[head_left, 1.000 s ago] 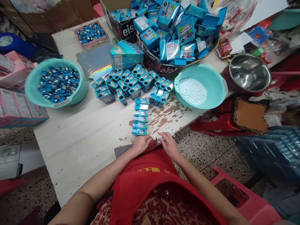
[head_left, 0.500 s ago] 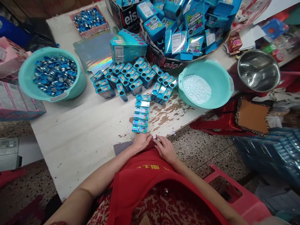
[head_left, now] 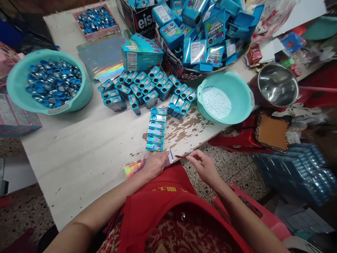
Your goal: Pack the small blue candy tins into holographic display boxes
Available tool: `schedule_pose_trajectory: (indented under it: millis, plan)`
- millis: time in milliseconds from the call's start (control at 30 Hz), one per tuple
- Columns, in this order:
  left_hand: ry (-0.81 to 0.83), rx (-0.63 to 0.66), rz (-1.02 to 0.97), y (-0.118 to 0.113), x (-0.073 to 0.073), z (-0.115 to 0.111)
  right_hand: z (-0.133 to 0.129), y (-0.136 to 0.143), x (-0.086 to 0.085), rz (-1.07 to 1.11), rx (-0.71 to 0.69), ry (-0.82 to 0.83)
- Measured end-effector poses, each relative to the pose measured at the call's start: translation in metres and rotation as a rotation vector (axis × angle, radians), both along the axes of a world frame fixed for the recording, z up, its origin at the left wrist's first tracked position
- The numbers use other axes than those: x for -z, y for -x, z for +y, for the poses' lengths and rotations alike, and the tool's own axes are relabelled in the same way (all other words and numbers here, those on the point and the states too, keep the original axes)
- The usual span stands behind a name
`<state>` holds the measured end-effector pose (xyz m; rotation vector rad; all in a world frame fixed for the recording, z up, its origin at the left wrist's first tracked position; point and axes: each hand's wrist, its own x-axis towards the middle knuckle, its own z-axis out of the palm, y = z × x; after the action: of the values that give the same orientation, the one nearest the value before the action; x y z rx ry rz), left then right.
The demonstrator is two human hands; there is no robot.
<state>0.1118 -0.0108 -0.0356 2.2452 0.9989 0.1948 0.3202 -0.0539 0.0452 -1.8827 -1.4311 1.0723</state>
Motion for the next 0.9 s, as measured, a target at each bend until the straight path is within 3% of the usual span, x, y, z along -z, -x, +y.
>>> schedule_pose_trajectory:
  millis: [100, 200, 300, 400, 467, 533, 700, 800, 900]
  plan:
    - [0.018, -0.156, -0.314, 0.007, -0.024, 0.003, 0.011, 0.005, -0.01, 0.141, 0.059, 0.041]
    - [0.328, -0.351, -0.541, 0.001, -0.04, 0.02, 0.024, 0.014, -0.017, 0.225, 0.07, 0.047]
    - [0.781, -0.389, -0.691, -0.008, -0.041, 0.042, 0.041, 0.026, -0.014, 0.304, 0.096, 0.041]
    - [0.983, -0.526, -0.653, -0.008, -0.033, 0.062, 0.063, 0.044, 0.007, 0.387, 0.202, 0.009]
    - [0.911, -0.624, -0.602, 0.0, -0.029, 0.077, 0.081, 0.059, 0.026, 0.394, 0.288, -0.038]
    - [0.734, -0.654, -0.54, 0.011, -0.028, 0.097, 0.101, 0.074, 0.046, 0.362, 0.346, -0.084]
    - [0.308, -0.539, -0.211, 0.025, -0.03, 0.153, 0.147, 0.101, 0.076, 0.023, 0.452, -0.231]
    - [0.192, -0.46, -0.074, 0.023, -0.025, 0.172, 0.158, 0.108, 0.086, -0.158, 0.514, -0.277]
    - [0.148, -0.409, 0.01, 0.018, -0.015, 0.176, 0.162, 0.112, 0.095, -0.162, 0.557, -0.271]
